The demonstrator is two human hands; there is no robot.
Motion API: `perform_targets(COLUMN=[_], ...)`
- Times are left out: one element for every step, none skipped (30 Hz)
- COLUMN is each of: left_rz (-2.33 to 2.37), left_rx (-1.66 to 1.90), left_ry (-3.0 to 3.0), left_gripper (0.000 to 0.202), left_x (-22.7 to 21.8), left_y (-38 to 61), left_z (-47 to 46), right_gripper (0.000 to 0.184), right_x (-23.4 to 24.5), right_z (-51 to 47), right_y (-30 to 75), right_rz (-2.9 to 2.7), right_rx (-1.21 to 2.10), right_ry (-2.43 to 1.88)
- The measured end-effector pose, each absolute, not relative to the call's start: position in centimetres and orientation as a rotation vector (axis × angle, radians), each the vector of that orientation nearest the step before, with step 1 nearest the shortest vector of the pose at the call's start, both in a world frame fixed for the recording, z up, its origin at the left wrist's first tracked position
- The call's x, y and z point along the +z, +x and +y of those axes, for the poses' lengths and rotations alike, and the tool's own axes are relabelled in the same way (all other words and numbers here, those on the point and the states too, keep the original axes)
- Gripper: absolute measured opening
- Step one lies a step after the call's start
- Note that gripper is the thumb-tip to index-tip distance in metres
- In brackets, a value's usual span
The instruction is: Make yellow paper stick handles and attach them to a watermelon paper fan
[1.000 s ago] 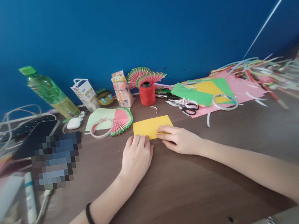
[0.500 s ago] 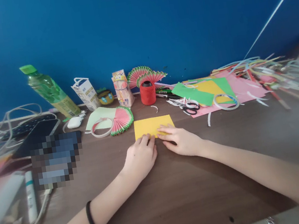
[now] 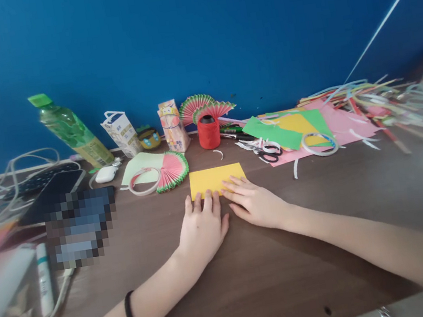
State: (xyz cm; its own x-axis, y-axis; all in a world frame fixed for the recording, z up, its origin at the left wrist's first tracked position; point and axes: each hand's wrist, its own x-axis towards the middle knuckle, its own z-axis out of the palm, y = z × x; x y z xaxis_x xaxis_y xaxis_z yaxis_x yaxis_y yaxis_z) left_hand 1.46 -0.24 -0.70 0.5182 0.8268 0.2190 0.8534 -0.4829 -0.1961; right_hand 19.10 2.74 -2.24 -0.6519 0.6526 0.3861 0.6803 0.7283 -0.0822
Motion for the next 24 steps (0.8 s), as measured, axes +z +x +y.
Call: perform_targets(left_rz=[-1.43,-1.445,-1.456,-1.464,-1.473,-1.48,-1.488,-1.495,-1.499,-1.502,-1.502,-1.5,-1.496,-1.491,-1.487,-1.484,-1.481,-1.479,-1.479,-1.478,-1.478,-1.478,-1.477,-1.471], left_rx=[-0.122,-0.111,-0.101,-0.093,-0.088,-0.082,-0.079,-0.077,-0.079,-0.084,-0.091,-0.099,-0.107,-0.112,-0.113,-0.112,-0.107,-0.102,-0.095,-0.091,-0.09,-0.093,-0.099,-0.109], left_ry=[-2.469,-2.463,-2.461,-2.463,-2.464,-2.463,-2.461,-2.457,-2.455,-2.453,-2.453,-2.453,-2.454,-2.456,-2.455,-2.454,-2.453,-2.45,-2.447,-2.444,-2.441,-2.44,-2.441,-2.445], left_gripper=[0.046,0.046,0.045,0.045,0.045,0.045,0.044,0.044,0.043,0.043,0.043,0.043,0.042,0.042,0.042,0.042,0.042,0.042,0.042,0.042,0.042,0.042,0.042,0.04], left_x=[-0.6,-0.5,-0.4,-0.3,-0.2,-0.2,-0.1,-0.1,-0.1,-0.1,-0.2,-0.3,-0.3,-0.4,-0.4,-0.5,-0.5,-0.4,-0.4,-0.4,-0.3,-0.3,-0.3,-0.3], left_y=[1.5,1.5,1.6,1.5,1.5,1.4,1.4,1.3,1.2,1.1,1.0,0.9,0.9,0.8,0.8,0.8,0.7,0.7,0.7,0.7,0.7,0.6,0.6,0.6], left_z=[-0.3,-0.4,-0.5,-0.6,-0.6,-0.6,-0.6,-0.6,-0.6,-0.5,-0.5,-0.5,-0.4,-0.4,-0.4,-0.4,-0.4,-0.5,-0.5,-0.5,-0.6,-0.5,-0.5,-0.4], right_gripper=[0.035,0.033,0.032,0.031,0.03,0.029,0.029,0.029,0.03,0.03,0.03,0.03,0.03,0.03,0.03,0.03,0.031,0.03,0.03,0.029,0.029,0.028,0.028,0.028], right_x=[-2.3,-2.4,-2.4,-2.4,-2.4,-2.3,-2.2,-2.1,-2.0,-1.8,-1.8,-1.7,-1.7,-1.6,-1.6,-1.6,-1.5,-1.5,-1.5,-1.4,-1.4,-1.4,-1.4,-1.4], right_z=[2.7,2.8,2.9,3.1,3.4,3.7,4.1,4.5,4.8,5.0,5.2,5.4,5.5,5.5,5.5,5.5,5.5,5.5,5.5,5.5,5.5,5.4,5.4,5.3], right_y=[19.1,19.1,19.3,19.5,19.8,20.1,20.5,20.9,21.3,21.6,21.9,22.0,22.1,22.1,22.1,22.2,22.3,22.4,22.7,23.1,23.5,24.0,24.5,25.0], right_rz=[-2.508,-2.476,-2.45,-2.437,-2.436,-2.449,-2.479,-2.503,-2.532,-2.547,-2.552,-2.553,-2.55,-2.549,-2.551,-2.554,-2.558,-2.561,-2.559,-2.555,-2.55,-2.538,-2.536,-2.533], right_rx=[-0.138,-0.175,-0.205,-0.225,-0.236,-0.235,-0.221,-0.2,-0.166,-0.141,-0.116,-0.094,-0.076,-0.058,-0.041,-0.026,-0.012,-0.001,0.006,0.011,0.013,0.013,0.014,0.016], right_ry=[-1.036,-1.035,-1.022,-0.993,-0.939,-0.87,-0.784,-0.697,-0.645,-0.619,-0.624,-0.637,-0.655,-0.671,-0.681,-0.69,-0.7,-0.703,-0.706,-0.711,-0.707,-0.72,-0.734,-0.747])
